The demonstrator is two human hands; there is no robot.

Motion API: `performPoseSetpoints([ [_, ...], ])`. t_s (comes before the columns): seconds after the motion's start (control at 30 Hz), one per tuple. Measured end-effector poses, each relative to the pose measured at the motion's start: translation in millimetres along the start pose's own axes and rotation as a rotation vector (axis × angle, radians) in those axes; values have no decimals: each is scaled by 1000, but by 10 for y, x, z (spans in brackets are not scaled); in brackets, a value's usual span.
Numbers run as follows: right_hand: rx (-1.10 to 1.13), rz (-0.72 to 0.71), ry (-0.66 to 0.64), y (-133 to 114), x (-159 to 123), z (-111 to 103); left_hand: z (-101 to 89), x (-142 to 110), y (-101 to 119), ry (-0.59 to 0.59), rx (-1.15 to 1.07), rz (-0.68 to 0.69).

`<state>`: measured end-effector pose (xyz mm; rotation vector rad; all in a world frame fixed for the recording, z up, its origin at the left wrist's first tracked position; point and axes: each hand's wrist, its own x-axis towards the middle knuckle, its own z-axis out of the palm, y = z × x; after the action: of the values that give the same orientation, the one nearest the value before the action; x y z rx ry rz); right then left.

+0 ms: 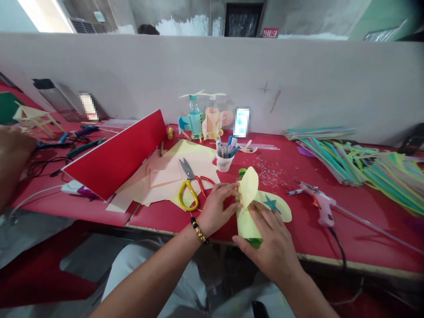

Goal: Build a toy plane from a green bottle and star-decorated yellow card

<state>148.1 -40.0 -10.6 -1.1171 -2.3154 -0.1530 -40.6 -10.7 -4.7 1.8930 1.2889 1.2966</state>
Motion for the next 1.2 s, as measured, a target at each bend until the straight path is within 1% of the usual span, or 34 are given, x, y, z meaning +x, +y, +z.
performPoseSetpoints([
  [0.4, 3, -28, 11, -8, 23, -5, 10, -3, -13, 9, 42, 18],
  [0.73, 8, -16, 9, -10, 26, -17, 14, -11, -33, 8, 25, 32],
  [0.93, 3, -6, 12, -20, 26, -10, 10, -7, -9, -5, -43, -24],
  [1.1, -30, 44, -37, -86, 35, -51, -7, 6, -17, 41, -146, -63],
  [1.2, -82, 52, 1, -132, 12, -83, -29, -4, -41, 56, -239, -90],
])
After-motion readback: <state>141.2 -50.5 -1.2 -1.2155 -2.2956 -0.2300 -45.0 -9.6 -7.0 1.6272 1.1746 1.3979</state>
